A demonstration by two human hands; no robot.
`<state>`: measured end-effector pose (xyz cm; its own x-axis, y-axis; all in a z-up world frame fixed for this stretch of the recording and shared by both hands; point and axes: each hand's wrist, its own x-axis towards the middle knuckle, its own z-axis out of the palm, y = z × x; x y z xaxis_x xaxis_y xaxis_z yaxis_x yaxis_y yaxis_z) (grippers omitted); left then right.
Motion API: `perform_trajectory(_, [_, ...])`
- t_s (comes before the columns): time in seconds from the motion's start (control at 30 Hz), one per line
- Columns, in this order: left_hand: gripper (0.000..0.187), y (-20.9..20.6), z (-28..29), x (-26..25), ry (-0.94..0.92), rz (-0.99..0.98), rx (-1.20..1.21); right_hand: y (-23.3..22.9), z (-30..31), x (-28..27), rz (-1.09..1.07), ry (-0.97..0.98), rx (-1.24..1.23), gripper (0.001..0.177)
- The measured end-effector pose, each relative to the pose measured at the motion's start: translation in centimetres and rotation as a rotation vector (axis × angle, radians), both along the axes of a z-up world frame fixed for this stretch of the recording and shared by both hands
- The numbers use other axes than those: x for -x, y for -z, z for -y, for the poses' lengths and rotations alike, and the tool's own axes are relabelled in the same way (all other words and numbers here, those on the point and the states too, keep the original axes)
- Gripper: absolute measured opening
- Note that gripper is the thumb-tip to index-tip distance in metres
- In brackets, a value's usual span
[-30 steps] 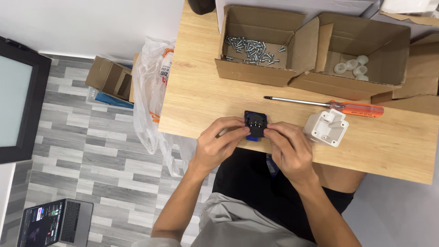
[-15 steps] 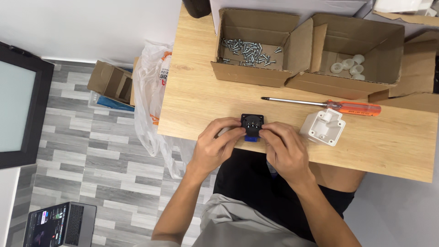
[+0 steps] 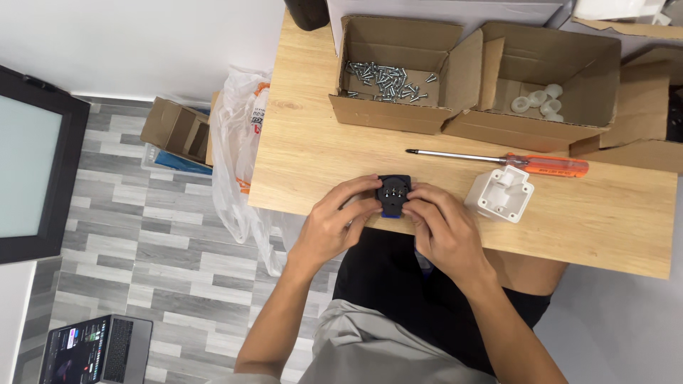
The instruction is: The person assembles a blue electrical socket into a white plastic box. They place the socket into the box, then use a screwdriver to secure it with screws taken from a nearby cardboard box.
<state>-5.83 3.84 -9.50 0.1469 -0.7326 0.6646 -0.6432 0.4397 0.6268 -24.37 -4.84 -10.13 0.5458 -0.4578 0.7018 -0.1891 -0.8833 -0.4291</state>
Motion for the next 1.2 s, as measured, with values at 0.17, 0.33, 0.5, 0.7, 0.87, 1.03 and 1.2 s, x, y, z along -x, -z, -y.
perform_trajectory(0.17, [0.004, -0.4, -0.1, -0.2, 0.016, 0.038, -0.027, -0.3, 0.0, -0.1, 0.015, 0.015, 0.030, 0.006])
perform_trajectory(0.33, [0.002, -1.3, 0.0, 0.1, 0.050, 0.056, -0.082, -0.1, -0.2, 0.1, -0.034, 0.057, 0.105, 0.008])
perform_trajectory(0.5, [0.008, -1.3, -0.5, 0.5, 0.051, 0.080, -0.127, 0.0, -0.4, 0.3, -0.037, 0.077, 0.148, 0.006])
perform_trajectory(0.7, [0.020, -2.3, -1.0, 1.2, 0.041, 0.069, -0.297, 1.0, -0.1, 0.3, -0.004, 0.082, 0.171, 0.008])
perform_trajectory(0.87, [0.032, -1.4, -0.7, 1.3, 0.003, 0.097, -0.377, 1.5, 0.4, 0.6, -0.001, 0.087, 0.145, 0.010])
perform_trajectory(1.03, [0.036, -0.3, -0.9, 1.4, -0.040, 0.177, -0.379, 1.5, 0.4, 1.6, -0.047, 0.030, 0.098, 0.011])
perform_trajectory(1.2, [0.038, -0.5, 0.0, 2.6, 0.000, 0.226, -0.362, 0.6, 0.4, 3.7, -0.098, 0.047, 0.088, 0.010])
